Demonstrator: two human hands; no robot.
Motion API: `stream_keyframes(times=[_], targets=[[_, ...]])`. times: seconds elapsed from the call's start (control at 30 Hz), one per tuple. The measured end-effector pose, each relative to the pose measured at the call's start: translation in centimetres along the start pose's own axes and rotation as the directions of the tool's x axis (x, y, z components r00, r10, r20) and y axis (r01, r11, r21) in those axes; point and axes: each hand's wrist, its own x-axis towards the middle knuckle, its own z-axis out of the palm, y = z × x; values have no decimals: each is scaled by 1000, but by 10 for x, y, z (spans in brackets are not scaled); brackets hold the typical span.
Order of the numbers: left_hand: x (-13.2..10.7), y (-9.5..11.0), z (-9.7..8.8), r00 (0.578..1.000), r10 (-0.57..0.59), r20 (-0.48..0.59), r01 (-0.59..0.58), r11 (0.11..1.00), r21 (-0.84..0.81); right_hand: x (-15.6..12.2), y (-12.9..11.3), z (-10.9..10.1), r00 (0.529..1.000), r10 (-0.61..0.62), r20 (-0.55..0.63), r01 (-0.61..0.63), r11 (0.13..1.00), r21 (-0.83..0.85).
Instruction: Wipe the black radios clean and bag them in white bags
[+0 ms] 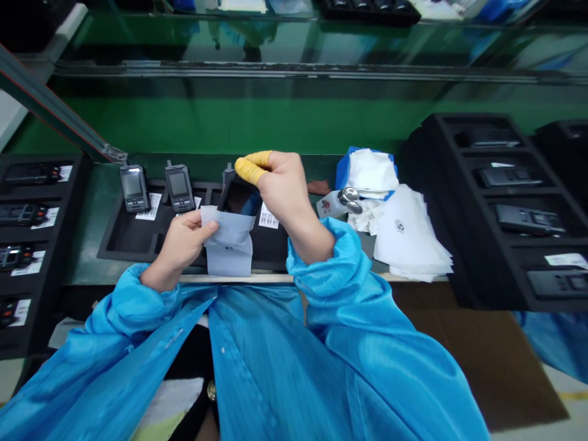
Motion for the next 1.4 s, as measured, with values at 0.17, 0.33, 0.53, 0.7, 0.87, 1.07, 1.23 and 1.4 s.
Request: stream_keyframes(times=[0.17, 0.33, 0.53, 0.7, 0.87, 1.07, 1.23, 1.4], targets=[[3, 2, 12, 983, 170, -74, -150, 964, 219, -8, -1, 2, 999, 2, 32, 1, 995, -97], [10, 8, 38, 932, 351, -95, -304, 895, 327, -27, -7, -14, 990, -26, 140, 60, 966, -252], [5, 33, 81, 849, 526, 53, -517, 806, 289, -62, -34, -80, 944, -249, -215, 192, 948, -254], [5, 48, 106, 852, 520, 55, -523, 848, 81, -84, -11, -144, 905, -125, -406, -42, 925, -378], [50, 23, 113, 989, 149, 14, -145, 978, -151, -101, 45, -177, 875, 198, -442, -380, 847, -372], [117, -13, 120, 947, -205, -246, 115, 935, -336, -101, 75, -141, 904, 327, -276, -404, 440, -802], [117, -22, 101, 976, -120, -181, 107, 991, -83, -94, 84, -111, 918, 339, -204, -285, 208, -936], [49, -30, 42, 950, 235, 206, -311, 768, 560, -68, 81, -107, 992, -19, -123, -113, 278, -954]])
